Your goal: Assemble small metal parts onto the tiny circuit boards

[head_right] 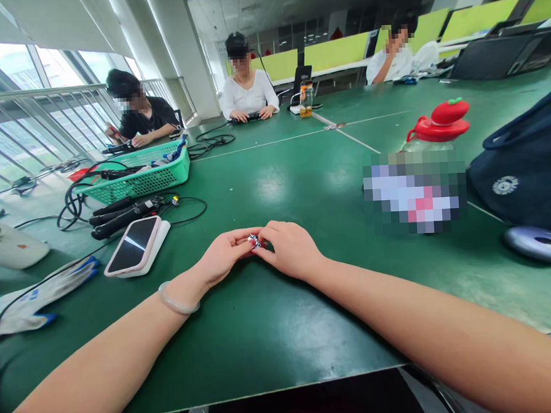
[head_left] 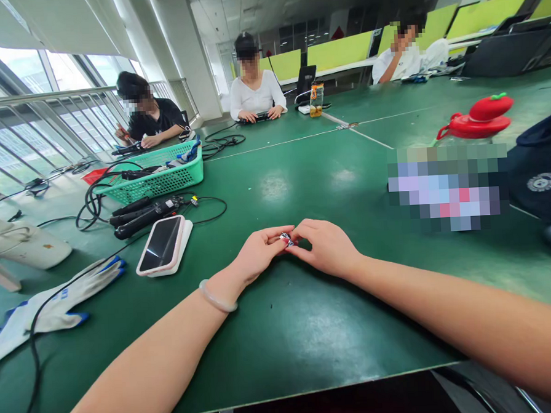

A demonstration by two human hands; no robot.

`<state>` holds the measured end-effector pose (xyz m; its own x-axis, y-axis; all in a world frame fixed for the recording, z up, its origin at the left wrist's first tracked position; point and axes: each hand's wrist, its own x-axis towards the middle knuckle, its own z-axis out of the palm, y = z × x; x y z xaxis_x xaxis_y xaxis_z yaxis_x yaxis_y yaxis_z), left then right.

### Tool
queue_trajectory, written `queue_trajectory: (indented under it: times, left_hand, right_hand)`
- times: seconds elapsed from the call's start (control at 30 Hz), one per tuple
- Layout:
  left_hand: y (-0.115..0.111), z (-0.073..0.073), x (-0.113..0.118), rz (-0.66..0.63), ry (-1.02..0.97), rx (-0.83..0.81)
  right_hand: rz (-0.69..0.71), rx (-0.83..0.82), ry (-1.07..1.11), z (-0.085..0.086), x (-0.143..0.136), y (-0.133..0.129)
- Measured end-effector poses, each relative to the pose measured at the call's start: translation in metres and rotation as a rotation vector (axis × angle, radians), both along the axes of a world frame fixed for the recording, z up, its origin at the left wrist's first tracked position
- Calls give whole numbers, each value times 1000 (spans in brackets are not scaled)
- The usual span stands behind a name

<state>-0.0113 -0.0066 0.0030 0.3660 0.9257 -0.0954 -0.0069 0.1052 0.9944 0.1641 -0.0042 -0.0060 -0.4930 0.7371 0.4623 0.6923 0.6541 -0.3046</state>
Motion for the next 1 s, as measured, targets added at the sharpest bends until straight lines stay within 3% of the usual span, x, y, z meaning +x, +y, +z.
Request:
queue_trajectory:
  times: [0.1,0.2,0.33,0.43,0.63,0.87,1.0]
  left_hand:
    - [2,0,-3,6,64,24]
    - [10,2,-18,106,278,189]
    - [23,8,-53,373,854,504]
    - [30,12,-79,441,1262,526]
    - [34,17,-103,510,1377,398]
    - [35,15,-107,610,1376,302]
    - [40,9,-104,622,1280,310]
  right_hand:
    - [56,-25,-2,-1,3,4]
    - [54,-52,22,-1,8,9]
    - [-12,-112,75,0,17,16]
    - [-45,-145,110,0,22,20]
    - [-34,-140,114,0,27,22]
    - [-7,-171,88,-1,25,22]
    - [0,-193,91,-1,24,21]
